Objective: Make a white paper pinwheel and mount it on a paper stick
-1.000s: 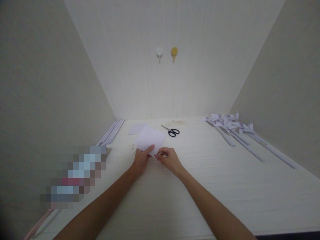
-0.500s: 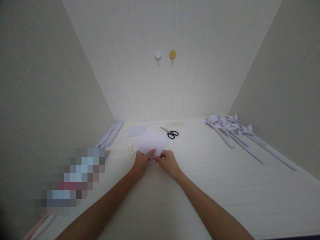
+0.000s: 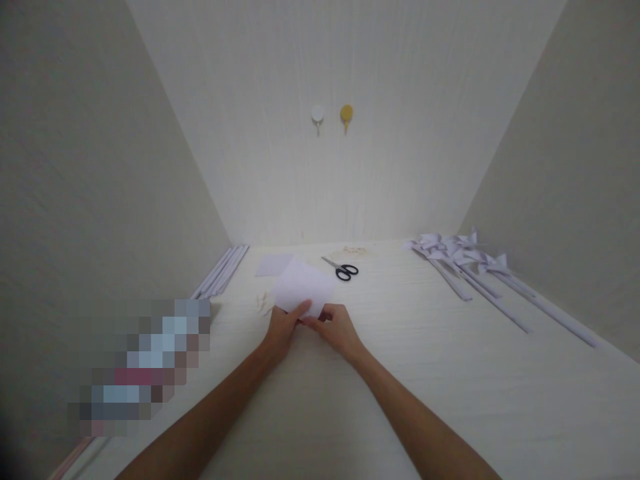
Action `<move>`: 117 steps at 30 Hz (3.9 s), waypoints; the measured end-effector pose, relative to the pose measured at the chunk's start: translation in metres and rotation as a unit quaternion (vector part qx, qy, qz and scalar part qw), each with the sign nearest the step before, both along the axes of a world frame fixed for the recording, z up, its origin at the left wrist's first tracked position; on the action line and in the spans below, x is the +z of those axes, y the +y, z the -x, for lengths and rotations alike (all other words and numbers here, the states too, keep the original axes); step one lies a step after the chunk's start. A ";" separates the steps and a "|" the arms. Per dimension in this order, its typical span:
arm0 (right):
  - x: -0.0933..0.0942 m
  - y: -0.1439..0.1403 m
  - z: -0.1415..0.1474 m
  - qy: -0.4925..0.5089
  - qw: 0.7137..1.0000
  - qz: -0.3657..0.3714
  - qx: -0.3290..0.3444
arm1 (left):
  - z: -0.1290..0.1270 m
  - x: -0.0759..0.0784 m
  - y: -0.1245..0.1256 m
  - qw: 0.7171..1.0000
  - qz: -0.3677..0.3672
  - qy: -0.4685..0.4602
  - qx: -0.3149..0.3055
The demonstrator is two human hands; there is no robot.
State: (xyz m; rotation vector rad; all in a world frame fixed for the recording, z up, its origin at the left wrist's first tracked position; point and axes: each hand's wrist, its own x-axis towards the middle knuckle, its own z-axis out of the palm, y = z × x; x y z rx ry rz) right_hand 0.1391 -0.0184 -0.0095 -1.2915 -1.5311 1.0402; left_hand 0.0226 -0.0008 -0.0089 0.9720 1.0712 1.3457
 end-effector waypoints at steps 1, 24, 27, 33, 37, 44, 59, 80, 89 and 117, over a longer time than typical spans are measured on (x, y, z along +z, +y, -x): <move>0.000 0.000 0.000 0.010 1.000 0.005 0.000 | 0.001 -0.001 0.001 1.000 0.004 0.007 0.002; -0.004 0.006 -0.011 0.244 0.960 0.005 -0.136 | 0.009 0.005 0.005 0.998 0.003 -0.069 -0.008; -0.003 0.005 -0.011 0.240 0.965 0.010 -0.108 | 0.011 0.009 0.005 0.994 0.039 -0.097 -0.027; -0.004 0.006 -0.014 0.244 0.966 0.008 -0.083 | 0.019 0.016 0.006 0.980 0.092 -0.158 -0.072; -0.002 0.006 -0.016 0.239 0.968 0.007 -0.069 | 0.023 0.019 0.007 0.970 0.103 -0.173 -0.135; 0.003 0.006 -0.015 0.291 0.951 0.017 -0.108 | 0.015 0.008 0.008 0.989 0.055 -0.079 -0.110; 0.003 0.002 -0.008 0.263 0.963 0.040 -0.053 | 0.003 0.001 -0.003 0.998 0.021 -0.020 -0.051; 0.005 0.001 -0.007 0.192 0.978 0.070 0.040 | 0.005 0.001 0.000 0.999 0.012 -0.025 -0.037; 0.003 0.001 -0.005 0.146 0.986 0.075 0.036 | 0.004 0.002 0.000 0.999 0.017 -0.038 -0.029; 0.002 0.001 -0.006 0.077 0.994 0.030 0.068 | 0.004 -0.001 0.004 0.998 0.016 -0.051 0.014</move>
